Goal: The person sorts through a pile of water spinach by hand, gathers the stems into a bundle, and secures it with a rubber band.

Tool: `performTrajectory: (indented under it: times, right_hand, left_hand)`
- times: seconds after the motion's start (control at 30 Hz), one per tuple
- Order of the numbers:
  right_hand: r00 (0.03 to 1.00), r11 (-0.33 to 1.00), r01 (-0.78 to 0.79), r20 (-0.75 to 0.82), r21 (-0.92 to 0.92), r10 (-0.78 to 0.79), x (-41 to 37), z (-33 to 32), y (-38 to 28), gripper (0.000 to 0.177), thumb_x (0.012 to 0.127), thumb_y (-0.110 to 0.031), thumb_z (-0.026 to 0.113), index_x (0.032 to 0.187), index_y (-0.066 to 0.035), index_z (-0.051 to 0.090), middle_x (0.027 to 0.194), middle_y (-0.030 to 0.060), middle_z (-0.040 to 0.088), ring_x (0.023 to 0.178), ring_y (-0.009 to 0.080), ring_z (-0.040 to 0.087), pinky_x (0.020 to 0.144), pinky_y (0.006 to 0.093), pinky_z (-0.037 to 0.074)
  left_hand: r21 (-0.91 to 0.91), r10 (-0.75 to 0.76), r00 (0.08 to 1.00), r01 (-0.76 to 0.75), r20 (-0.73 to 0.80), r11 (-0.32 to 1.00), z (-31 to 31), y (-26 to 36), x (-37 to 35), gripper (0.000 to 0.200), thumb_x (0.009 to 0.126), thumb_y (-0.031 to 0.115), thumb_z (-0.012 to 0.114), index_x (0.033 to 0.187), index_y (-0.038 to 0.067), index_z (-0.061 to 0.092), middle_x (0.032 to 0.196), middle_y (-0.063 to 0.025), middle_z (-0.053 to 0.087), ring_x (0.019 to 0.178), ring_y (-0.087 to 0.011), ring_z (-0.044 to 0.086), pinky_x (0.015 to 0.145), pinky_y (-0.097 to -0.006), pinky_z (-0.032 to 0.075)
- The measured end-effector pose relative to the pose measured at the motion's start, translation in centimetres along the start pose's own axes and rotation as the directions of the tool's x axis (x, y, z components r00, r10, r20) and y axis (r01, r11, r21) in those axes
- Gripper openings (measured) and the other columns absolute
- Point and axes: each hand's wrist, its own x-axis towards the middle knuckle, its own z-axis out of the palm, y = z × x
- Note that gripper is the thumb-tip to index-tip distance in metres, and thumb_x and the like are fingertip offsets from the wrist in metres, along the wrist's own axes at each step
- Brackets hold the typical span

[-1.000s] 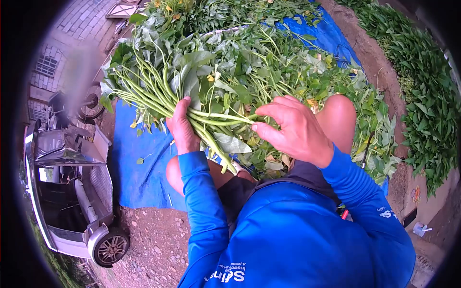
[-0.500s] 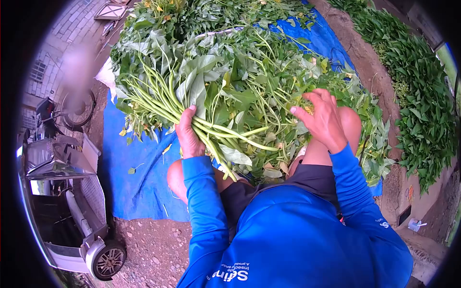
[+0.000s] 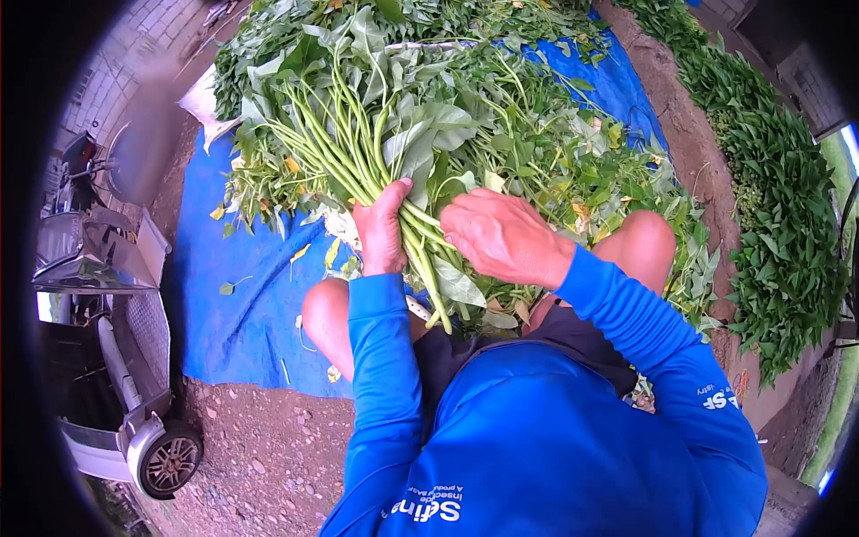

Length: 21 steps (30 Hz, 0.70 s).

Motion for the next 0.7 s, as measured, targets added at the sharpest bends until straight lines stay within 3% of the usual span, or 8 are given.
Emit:
performTrajectory:
  times: [0.2,0.27,0.33,0.4,0.47,0.5,0.57,0.7]
  right_hand:
    - [0.963,0.971,-0.235,0.147,0.051,0.225,-4.3,-4.9,1.9,0.009,0.095,-0.011,0.069,0.097,-0.003,0.065,0.094,0.0143,0.068,0.095,0.0371,0.067,0.082,0.0485,0.053]
    - [0.883,0.871,-0.467,-0.042,-0.151,0.467,-6.1,-6.9,8.1,0.016,0.094,-0.013,0.07,0.106,-0.003,0.07,0.094,0.014,0.07,0.093,0.0373,0.069,0.084,0.0479,0.055]
    - [0.828,0.464,-0.541,-0.351,-0.701,0.437,-9.0,-6.0,14.4,0.025,0.094,-0.016,0.072,0.115,-0.004,0.075,0.094,0.0144,0.074,0.091,0.0347,0.072,0.085,0.0472,0.057]
    - [0.752,0.709,-0.66,-0.234,-0.249,0.617,-8.0,-3.7,18.7,0.028,0.094,-0.018,0.072,0.117,-0.003,0.077,0.097,0.0158,0.077,0.089,0.0327,0.073,0.085,0.045,0.058]
    - [0.646,0.63,-0.754,0.033,0.184,0.763,-6.5,0.3,19.9,0.024,0.092,-0.02,0.067,0.106,-0.006,0.081,0.108,0.0196,0.08,0.103,0.0353,0.076,0.096,0.0415,0.058]
    - [0.595,0.577,-0.803,0.254,0.149,0.762,-6.1,2.8,20.8,0.024,0.093,-0.019,0.066,0.105,-0.006,0.082,0.109,0.0217,0.079,0.102,0.0375,0.075,0.096,0.0434,0.059]
    - [0.499,0.526,-0.83,0.174,-0.187,0.849,-6.4,9.5,23.9,0.031,0.092,-0.025,0.067,0.109,-0.003,0.081,0.107,0.026,0.077,0.101,0.039,0.076,0.094,0.0463,0.058]
    - [0.386,0.391,-0.918,-0.074,0.063,0.919,-6.8,16.7,26.9,0.034,0.094,-0.028,0.07,0.118,-0.005,0.079,0.121,0.0259,0.075,0.113,0.0415,0.073,0.104,0.0467,0.055]
  left_hand:
    - [-0.006,0.042,0.986,-0.043,-0.159,0.999,-1.4,0.3,0.2,0.038,0.088,0.007,0.077,0.123,-0.002,0.063,0.097,-0.0045,0.067,0.083,-0.017,0.068,0.074,-0.0327,0.06]
    - [0.016,0.063,0.973,-0.061,-0.224,0.998,-3.0,0.4,0.3,0.04,0.088,0.008,0.078,0.124,-0.002,0.063,0.097,-0.0039,0.067,0.082,-0.0165,0.068,0.075,-0.0324,0.059]
    - [0.037,0.087,0.952,-0.08,-0.295,0.996,-3.9,0.8,0.3,0.047,0.088,0.003,0.075,0.133,-0.004,0.061,0.102,-0.0076,0.069,0.079,-0.0163,0.066,0.072,-0.0314,0.057]
    - [-0.023,0.052,0.95,-0.062,-0.309,0.998,-4.2,1.5,0.0,0.048,0.089,0.003,0.075,0.134,-0.006,0.061,0.104,-0.0099,0.07,0.081,-0.0186,0.069,0.073,-0.0328,0.06]
    - [0.009,0.059,0.93,-0.06,-0.362,0.998,-4.7,1.7,-0.1,0.033,0.09,0.005,0.075,0.119,-0.008,0.066,0.098,-0.0107,0.071,0.079,-0.0201,0.07,0.073,-0.0331,0.061]
    - [0.001,0.026,0.933,-0.028,-0.359,1.0,-5.1,1.8,-0.1,0.028,0.091,0.008,0.076,0.114,-0.005,0.068,0.096,-0.009,0.072,0.079,-0.0188,0.07,0.074,-0.0332,0.061]
    - [-0.023,-0.003,0.931,-0.006,-0.366,1.0,-5.0,1.7,-0.2,0.019,0.092,0.011,0.079,0.104,-0.002,0.071,0.091,-0.0065,0.072,0.079,-0.0162,0.07,0.074,-0.033,0.059]
    - [-0.031,-0.01,0.929,-0.001,-0.371,1.0,-4.0,1.5,-0.6,0.023,0.091,0.012,0.079,0.107,-0.003,0.07,0.094,-0.0078,0.073,0.08,-0.0174,0.071,0.075,-0.0332,0.06]
